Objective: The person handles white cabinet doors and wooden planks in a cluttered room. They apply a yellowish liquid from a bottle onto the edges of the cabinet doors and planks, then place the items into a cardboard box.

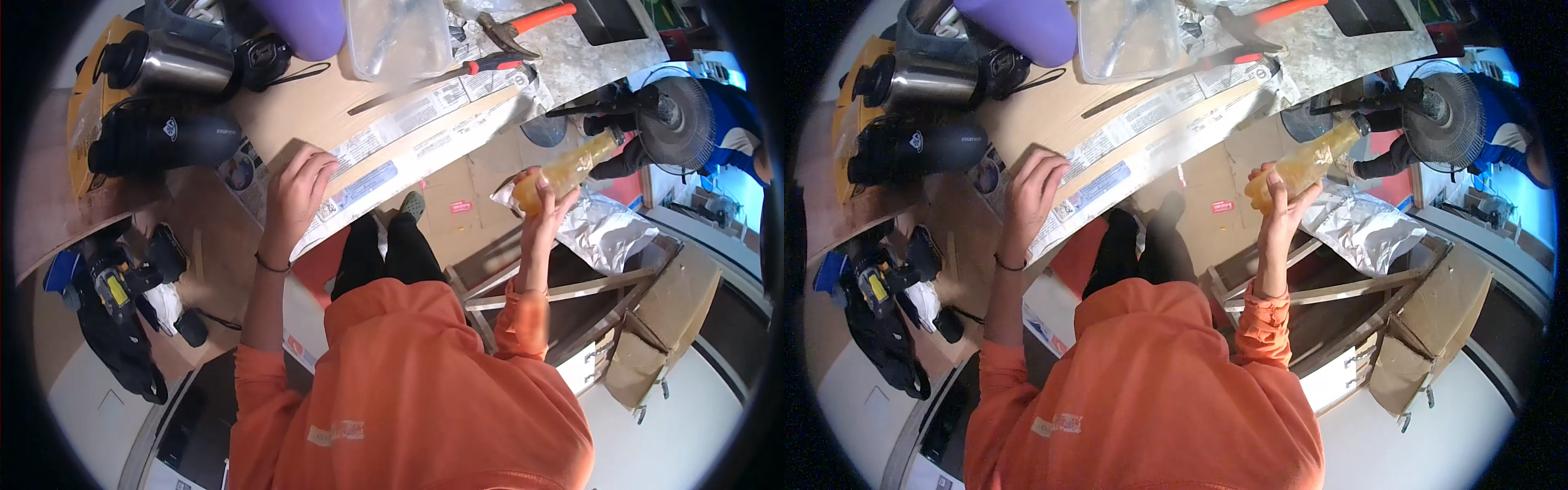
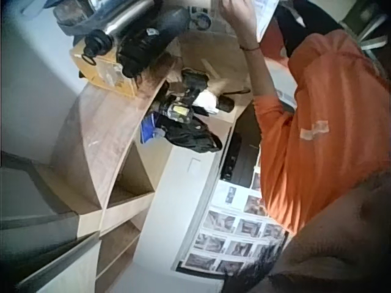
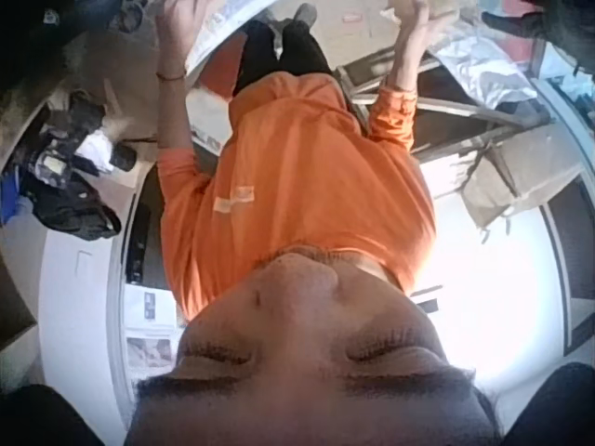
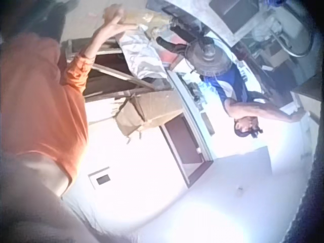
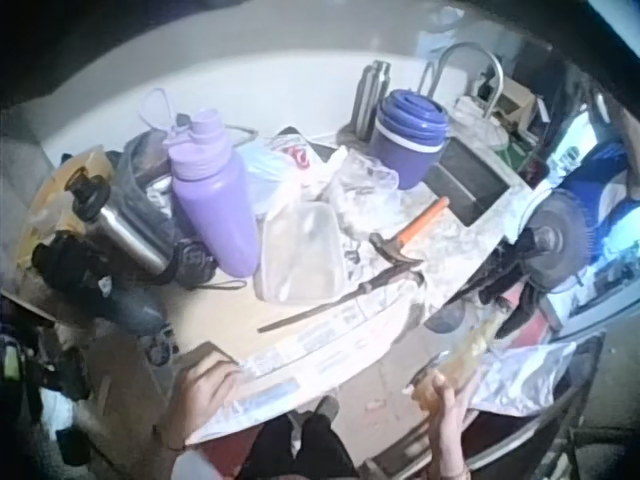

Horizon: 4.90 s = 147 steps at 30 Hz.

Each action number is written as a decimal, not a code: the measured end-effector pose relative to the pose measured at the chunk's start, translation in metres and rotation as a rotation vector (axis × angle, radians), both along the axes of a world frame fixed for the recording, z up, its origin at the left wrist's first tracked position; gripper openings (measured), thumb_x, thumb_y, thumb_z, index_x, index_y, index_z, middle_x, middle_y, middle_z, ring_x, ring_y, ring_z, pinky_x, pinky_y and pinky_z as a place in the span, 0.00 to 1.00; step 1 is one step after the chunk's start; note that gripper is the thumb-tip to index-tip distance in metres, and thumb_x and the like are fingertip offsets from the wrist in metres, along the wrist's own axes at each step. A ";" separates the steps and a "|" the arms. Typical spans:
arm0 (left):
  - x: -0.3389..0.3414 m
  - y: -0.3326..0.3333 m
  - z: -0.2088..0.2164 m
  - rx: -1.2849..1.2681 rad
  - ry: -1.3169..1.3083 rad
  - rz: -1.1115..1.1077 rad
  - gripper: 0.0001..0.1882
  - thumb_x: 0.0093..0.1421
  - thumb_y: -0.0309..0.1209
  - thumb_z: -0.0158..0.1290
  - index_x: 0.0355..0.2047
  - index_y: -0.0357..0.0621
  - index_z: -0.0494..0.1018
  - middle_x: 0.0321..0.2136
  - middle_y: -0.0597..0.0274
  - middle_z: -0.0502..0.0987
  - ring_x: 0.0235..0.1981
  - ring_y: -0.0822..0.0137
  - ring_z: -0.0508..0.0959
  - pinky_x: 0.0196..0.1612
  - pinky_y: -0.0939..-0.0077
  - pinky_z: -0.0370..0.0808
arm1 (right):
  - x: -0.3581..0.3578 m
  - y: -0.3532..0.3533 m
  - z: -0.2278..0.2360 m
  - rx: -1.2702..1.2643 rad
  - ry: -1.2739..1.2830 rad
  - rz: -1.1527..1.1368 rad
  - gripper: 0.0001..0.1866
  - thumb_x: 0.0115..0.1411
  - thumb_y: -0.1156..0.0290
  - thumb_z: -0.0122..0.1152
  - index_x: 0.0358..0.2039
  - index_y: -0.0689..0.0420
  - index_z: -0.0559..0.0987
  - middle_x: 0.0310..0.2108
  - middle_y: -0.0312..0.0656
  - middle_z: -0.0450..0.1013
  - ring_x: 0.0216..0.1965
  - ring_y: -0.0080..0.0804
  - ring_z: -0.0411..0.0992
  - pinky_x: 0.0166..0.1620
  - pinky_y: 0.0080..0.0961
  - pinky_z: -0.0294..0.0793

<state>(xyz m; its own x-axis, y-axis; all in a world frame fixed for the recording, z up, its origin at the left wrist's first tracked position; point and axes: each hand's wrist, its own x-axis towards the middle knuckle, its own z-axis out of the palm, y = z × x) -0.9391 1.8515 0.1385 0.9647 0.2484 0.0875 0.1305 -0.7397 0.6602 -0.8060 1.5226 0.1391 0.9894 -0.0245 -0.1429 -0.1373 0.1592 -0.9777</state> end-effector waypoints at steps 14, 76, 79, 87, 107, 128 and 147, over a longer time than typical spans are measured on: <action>0.013 -0.009 -0.015 0.201 -0.061 -0.012 0.07 0.56 0.24 0.60 0.35 0.41 0.77 0.37 0.62 0.75 0.40 0.59 0.75 0.43 0.63 0.71 | -0.011 0.018 -0.036 -0.008 0.125 0.138 0.36 0.62 0.75 0.62 0.62 0.54 0.49 0.45 0.49 0.73 0.41 0.39 0.79 0.40 0.32 0.80; -0.072 -0.015 -0.051 -0.247 -0.422 0.389 0.09 0.57 0.20 0.57 0.40 0.33 0.74 0.39 0.47 0.73 0.40 0.50 0.77 0.44 0.60 0.74 | -0.027 0.226 -0.025 -0.178 -0.527 0.453 0.23 0.61 0.63 0.65 0.52 0.57 0.68 0.38 0.39 0.72 0.34 0.27 0.77 0.29 0.24 0.81; -0.071 -0.012 -0.058 -0.286 -0.414 0.356 0.05 0.58 0.21 0.56 0.34 0.31 0.76 0.37 0.47 0.74 0.39 0.48 0.77 0.44 0.59 0.74 | -0.026 0.224 -0.026 -0.234 -0.541 0.382 0.24 0.61 0.62 0.65 0.53 0.56 0.68 0.40 0.40 0.72 0.35 0.28 0.76 0.30 0.26 0.81; -0.070 -0.015 -0.063 -0.203 -0.465 0.328 0.05 0.59 0.20 0.51 0.32 0.30 0.75 0.34 0.47 0.73 0.37 0.46 0.77 0.42 0.56 0.74 | -0.015 0.217 -0.031 -0.212 -0.538 0.451 0.26 0.61 0.60 0.66 0.54 0.58 0.68 0.42 0.40 0.72 0.36 0.28 0.77 0.31 0.26 0.81; -0.098 0.011 -0.041 0.207 -0.190 0.021 0.05 0.58 0.19 0.50 0.34 0.35 0.75 0.39 0.57 0.76 0.47 0.64 0.74 0.59 0.64 0.66 | -0.021 0.218 -0.026 -0.319 -0.777 0.539 0.22 0.61 0.62 0.67 0.50 0.58 0.71 0.37 0.39 0.74 0.32 0.25 0.77 0.29 0.22 0.79; -0.123 -0.016 -0.040 0.480 -0.198 -0.116 0.07 0.59 0.21 0.50 0.35 0.35 0.77 0.40 0.58 0.77 0.49 0.66 0.74 0.58 0.68 0.68 | -0.009 0.221 -0.025 -0.355 -1.105 0.593 0.23 0.62 0.68 0.68 0.54 0.59 0.71 0.45 0.39 0.75 0.45 0.27 0.75 0.47 0.25 0.74; -0.107 0.028 -0.054 0.423 -0.230 -0.078 0.06 0.58 0.22 0.51 0.34 0.35 0.77 0.41 0.58 0.77 0.49 0.66 0.74 0.57 0.70 0.68 | 0.001 0.228 -0.021 -0.352 -1.374 0.563 0.23 0.51 0.77 0.76 0.44 0.65 0.73 0.40 0.47 0.77 0.37 0.32 0.79 0.43 0.31 0.85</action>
